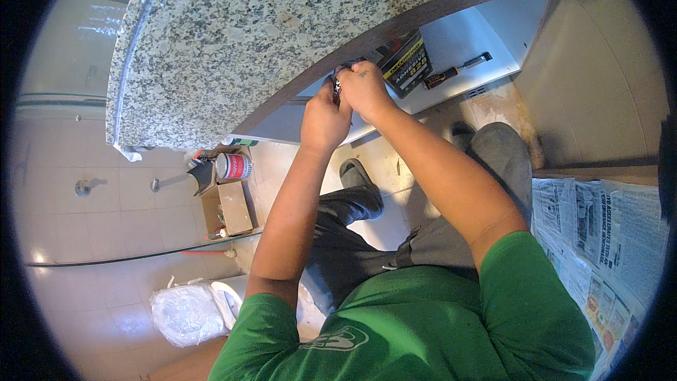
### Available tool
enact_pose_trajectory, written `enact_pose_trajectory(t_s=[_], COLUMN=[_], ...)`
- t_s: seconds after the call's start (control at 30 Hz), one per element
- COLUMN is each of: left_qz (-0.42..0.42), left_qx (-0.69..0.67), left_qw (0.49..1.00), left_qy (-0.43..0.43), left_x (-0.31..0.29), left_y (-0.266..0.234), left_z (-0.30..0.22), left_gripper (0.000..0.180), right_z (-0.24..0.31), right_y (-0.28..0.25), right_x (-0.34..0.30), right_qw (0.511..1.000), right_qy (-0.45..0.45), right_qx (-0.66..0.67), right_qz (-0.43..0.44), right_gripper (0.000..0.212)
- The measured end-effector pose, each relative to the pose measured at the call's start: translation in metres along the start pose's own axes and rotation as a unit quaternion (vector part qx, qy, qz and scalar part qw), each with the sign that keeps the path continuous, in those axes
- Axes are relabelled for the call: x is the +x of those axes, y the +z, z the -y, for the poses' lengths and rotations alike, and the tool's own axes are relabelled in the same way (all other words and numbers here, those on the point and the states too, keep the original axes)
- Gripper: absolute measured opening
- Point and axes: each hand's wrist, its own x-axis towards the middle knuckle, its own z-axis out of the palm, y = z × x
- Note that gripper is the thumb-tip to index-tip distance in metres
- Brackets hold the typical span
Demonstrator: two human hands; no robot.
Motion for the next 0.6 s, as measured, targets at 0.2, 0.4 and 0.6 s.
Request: enact_pose_trajectory(t_s=[0.2, 0.4, 0.6], left_qz=[0.019, 0.017, -0.001], left_qx=[0.023, -0.003, 0.016], left_qw=[0.999, 0.999, 1.000], left_qy=[-0.035, -0.051, -0.008], left_x=[0.002, 0.002, 0.000], left_y=[-0.005, 0.007, 0.011], left_z=[-0.008, 0.009, 0.010], left_gripper=[0.043, 0.042, 0.035], right_z=[-0.011, 0.008, 0.017], right_y=[0.002, -0.005, -0.012], right_x=[0.010, -0.010, -0.023], right_qw=[1.000, 0.999, 1.000], right_qy=[-0.015, -0.033, -0.021], right_qx=[0.026, -0.040, -0.013], right_qz=[0.000, 0.002, 0.007], right_gripper=[0.035, 0.036, 0.038])
